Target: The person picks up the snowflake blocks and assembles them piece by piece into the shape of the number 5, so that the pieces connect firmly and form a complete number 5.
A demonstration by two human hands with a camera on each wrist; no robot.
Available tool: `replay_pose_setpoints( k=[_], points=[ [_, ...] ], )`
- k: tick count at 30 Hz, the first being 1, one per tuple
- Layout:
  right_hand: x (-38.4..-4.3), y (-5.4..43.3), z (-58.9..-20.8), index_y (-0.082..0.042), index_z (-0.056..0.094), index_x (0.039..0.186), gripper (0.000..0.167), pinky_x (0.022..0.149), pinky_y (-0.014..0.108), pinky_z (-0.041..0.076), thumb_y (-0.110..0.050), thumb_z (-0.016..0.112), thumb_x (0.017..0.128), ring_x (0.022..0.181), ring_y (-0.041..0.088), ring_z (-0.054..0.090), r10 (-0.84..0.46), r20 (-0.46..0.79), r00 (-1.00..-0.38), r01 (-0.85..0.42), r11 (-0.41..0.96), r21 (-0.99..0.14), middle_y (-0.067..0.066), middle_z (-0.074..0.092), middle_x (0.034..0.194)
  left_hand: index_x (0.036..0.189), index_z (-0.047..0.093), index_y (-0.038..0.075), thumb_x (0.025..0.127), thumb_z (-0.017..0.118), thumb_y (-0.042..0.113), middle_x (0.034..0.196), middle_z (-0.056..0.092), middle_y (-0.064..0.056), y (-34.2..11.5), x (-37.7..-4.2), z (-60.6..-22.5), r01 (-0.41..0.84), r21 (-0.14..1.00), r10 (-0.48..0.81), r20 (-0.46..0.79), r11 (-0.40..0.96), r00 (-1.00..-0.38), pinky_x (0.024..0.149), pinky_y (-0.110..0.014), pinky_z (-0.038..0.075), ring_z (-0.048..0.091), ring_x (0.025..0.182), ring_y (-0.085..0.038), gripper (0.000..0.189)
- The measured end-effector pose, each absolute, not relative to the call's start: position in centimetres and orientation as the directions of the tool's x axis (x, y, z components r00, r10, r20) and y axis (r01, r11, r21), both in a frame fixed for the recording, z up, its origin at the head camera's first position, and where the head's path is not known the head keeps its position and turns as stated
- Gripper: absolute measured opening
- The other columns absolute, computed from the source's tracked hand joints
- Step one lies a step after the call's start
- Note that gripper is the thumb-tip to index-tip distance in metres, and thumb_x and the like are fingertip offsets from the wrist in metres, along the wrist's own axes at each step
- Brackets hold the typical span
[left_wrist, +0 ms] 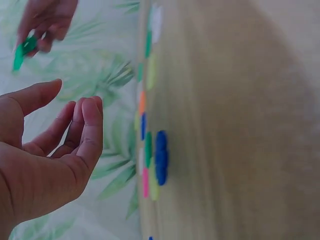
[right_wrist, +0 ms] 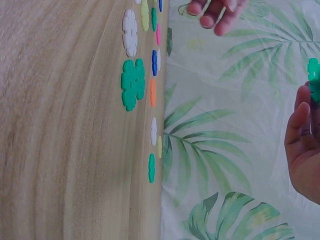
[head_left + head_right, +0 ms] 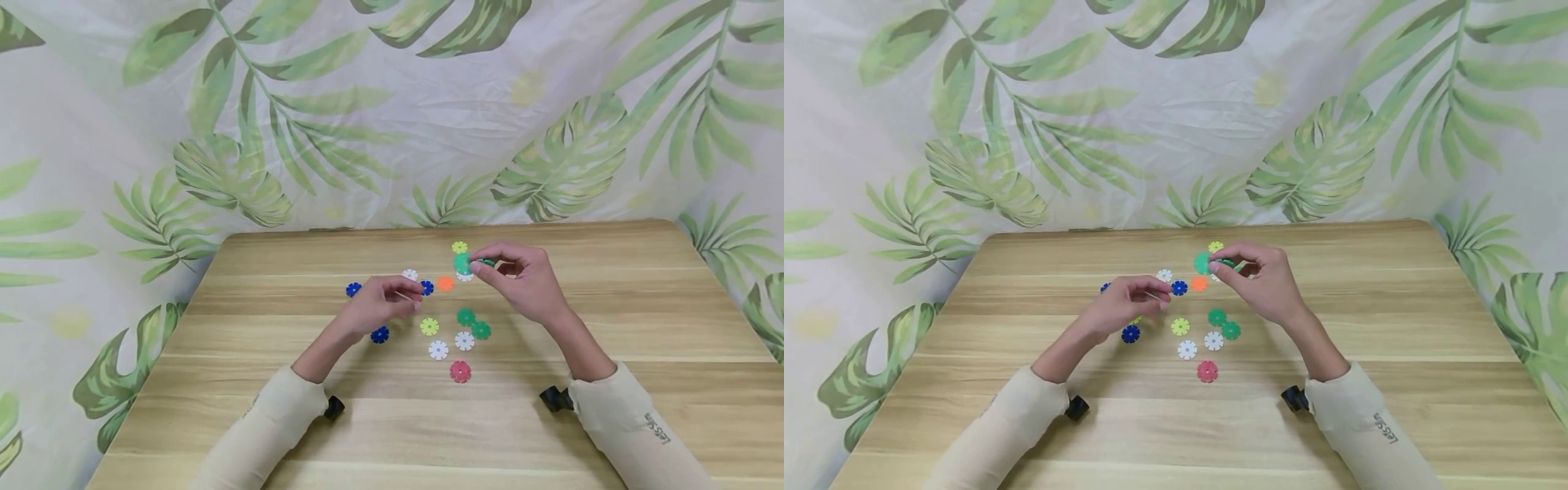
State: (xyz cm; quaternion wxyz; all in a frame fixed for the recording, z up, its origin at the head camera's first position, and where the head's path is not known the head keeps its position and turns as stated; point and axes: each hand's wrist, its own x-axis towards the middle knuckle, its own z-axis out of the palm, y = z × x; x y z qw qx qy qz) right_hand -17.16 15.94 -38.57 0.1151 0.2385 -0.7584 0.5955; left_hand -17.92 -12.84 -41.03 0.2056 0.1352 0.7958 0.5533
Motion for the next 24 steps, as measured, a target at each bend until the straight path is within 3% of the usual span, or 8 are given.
replay_pose_setpoints(
  k=[9, 17, 24],
  points=[
    [-17.2, 16.0, -38.5, -0.006, 0.082, 0.105, 0.011, 0.062, 0.023, 0.052, 0.000, 0.076, 0.097, 0.078, 0.008, 0.066, -0.227, 0.447, -0.865, -0.490, 0.190, -0.851, -0.018, 0.078, 0.098, 0.128, 0.074, 0.000, 0.096, 0.078, 0.009, 0.119, 0.077, -0.015, -10.8, -16.4, -42.2, 0.086, 0.899, 0.591, -0.207, 0.429, -0.780, 0.082, -0.026, 0.063, 0.075, 0.097, -0.016, 0.034],
    [-17.1, 16.1, -38.4, -0.006, 0.082, 0.105, 0.012, 0.063, 0.022, 0.052, 0.000, 0.076, 0.097, 0.079, 0.008, 0.066, -0.229, 0.443, -0.867, -0.487, 0.191, -0.852, -0.017, 0.078, 0.098, 0.123, 0.077, 0.003, 0.093, 0.081, 0.003, 0.118, 0.078, -0.013, -8.8, -15.2, -42.6, 0.188, 0.884, 0.706, -0.198, 0.429, -0.680, 0.081, -0.024, 0.063, 0.073, 0.094, -0.012, 0.031],
    [-17.2, 16.2, -38.5, -0.008, 0.082, 0.105, 0.012, 0.063, 0.023, 0.052, -0.002, 0.076, 0.098, 0.079, 0.008, 0.066, -0.233, 0.436, -0.869, -0.481, 0.200, -0.853, -0.015, 0.078, 0.098, 0.120, 0.080, 0.010, 0.089, 0.085, 0.001, 0.108, 0.079, -0.002, -7.4, -14.6, -43.2, 0.218, 0.844, 0.724, -0.255, 0.491, -0.641, 0.076, -0.019, 0.056, 0.066, 0.086, -0.006, 0.033]
  ],
)
